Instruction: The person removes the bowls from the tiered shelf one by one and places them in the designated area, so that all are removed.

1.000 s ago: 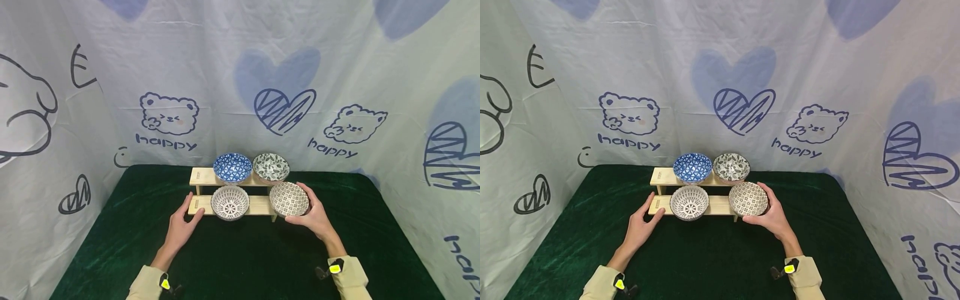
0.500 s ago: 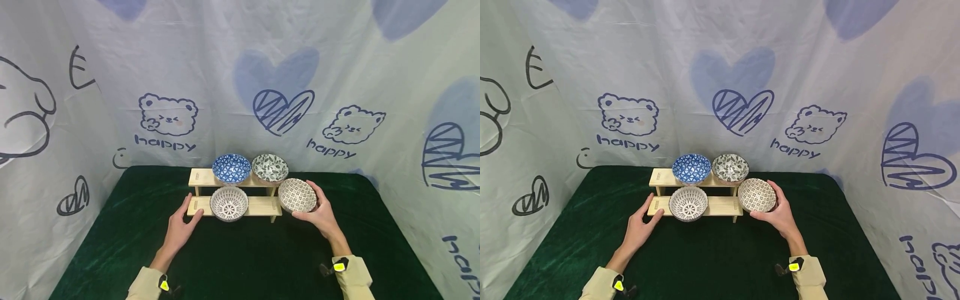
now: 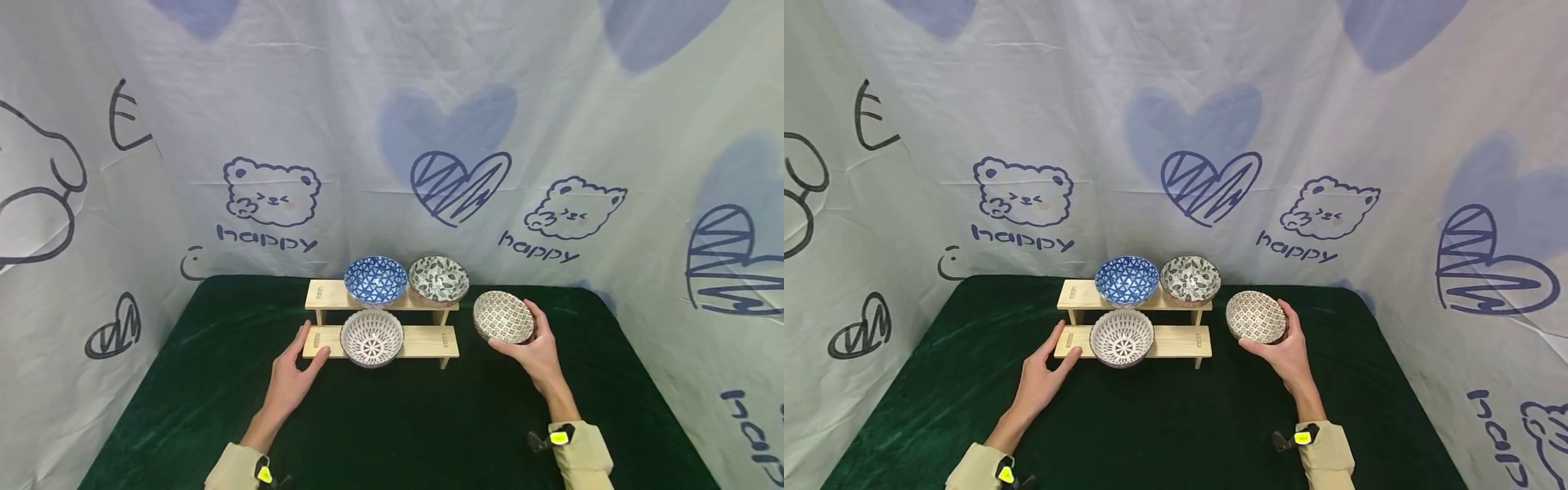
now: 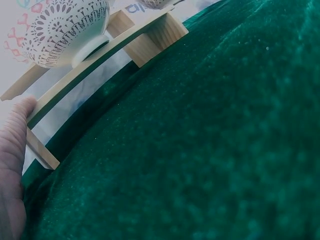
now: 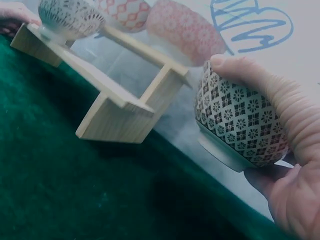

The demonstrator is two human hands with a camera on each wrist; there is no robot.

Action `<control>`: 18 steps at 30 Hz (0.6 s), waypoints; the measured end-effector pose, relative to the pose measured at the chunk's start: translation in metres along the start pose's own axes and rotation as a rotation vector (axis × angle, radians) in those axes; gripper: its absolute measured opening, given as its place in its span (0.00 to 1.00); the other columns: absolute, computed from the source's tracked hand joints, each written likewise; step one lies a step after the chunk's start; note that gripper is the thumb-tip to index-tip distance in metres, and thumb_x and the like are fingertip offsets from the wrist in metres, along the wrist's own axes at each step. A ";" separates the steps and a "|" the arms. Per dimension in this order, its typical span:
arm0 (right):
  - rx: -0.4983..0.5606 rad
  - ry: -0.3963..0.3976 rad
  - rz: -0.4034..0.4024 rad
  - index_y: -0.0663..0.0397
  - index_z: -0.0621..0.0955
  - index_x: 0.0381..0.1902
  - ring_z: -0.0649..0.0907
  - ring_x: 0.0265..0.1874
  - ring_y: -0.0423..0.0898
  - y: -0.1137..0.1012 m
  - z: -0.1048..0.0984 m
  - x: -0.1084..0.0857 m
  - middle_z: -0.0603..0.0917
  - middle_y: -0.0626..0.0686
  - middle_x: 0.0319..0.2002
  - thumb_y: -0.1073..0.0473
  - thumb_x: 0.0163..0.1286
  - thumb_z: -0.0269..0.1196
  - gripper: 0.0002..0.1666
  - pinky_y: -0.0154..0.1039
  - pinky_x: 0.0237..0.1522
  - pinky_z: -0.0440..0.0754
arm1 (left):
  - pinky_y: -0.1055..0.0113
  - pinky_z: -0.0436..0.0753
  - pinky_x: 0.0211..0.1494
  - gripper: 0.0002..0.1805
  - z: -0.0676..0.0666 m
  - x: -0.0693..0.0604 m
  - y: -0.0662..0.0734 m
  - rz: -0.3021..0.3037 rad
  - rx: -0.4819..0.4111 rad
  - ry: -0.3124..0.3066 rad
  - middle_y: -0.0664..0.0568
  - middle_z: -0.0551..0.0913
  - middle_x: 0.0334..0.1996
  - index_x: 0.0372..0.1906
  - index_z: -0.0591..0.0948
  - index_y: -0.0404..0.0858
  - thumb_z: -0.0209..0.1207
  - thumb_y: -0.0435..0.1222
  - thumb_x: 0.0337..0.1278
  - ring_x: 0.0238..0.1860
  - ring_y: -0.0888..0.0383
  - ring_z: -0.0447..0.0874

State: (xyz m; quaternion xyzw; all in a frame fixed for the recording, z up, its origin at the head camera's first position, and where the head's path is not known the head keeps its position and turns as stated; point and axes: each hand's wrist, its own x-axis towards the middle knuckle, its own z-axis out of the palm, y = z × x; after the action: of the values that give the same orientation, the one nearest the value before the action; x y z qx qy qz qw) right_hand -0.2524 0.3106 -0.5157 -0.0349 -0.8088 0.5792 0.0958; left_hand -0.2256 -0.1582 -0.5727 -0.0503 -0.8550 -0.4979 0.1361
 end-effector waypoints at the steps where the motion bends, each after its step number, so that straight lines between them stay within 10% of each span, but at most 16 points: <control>1: -0.003 0.007 0.006 0.50 0.52 0.84 0.68 0.74 0.58 0.003 0.001 0.000 0.61 0.60 0.79 0.59 0.54 0.83 0.69 0.60 0.75 0.66 | 0.39 0.63 0.79 0.44 0.000 -0.001 0.000 -0.003 -0.001 -0.001 0.41 0.63 0.80 0.81 0.63 0.39 0.65 0.53 0.70 0.80 0.42 0.61; 18: -0.032 0.184 0.042 0.52 0.52 0.83 0.64 0.75 0.60 0.034 0.025 0.001 0.60 0.62 0.79 0.54 0.53 0.84 0.70 0.61 0.77 0.63 | 0.40 0.63 0.79 0.45 0.002 -0.001 -0.004 -0.009 0.016 0.001 0.42 0.64 0.79 0.81 0.64 0.40 0.65 0.55 0.69 0.80 0.43 0.61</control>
State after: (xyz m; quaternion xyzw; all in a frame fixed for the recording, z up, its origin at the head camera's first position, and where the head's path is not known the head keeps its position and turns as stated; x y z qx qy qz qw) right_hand -0.2601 0.2982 -0.5551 -0.1065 -0.8048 0.5625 0.1570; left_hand -0.2259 -0.1588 -0.5774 -0.0450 -0.8590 -0.4919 0.1345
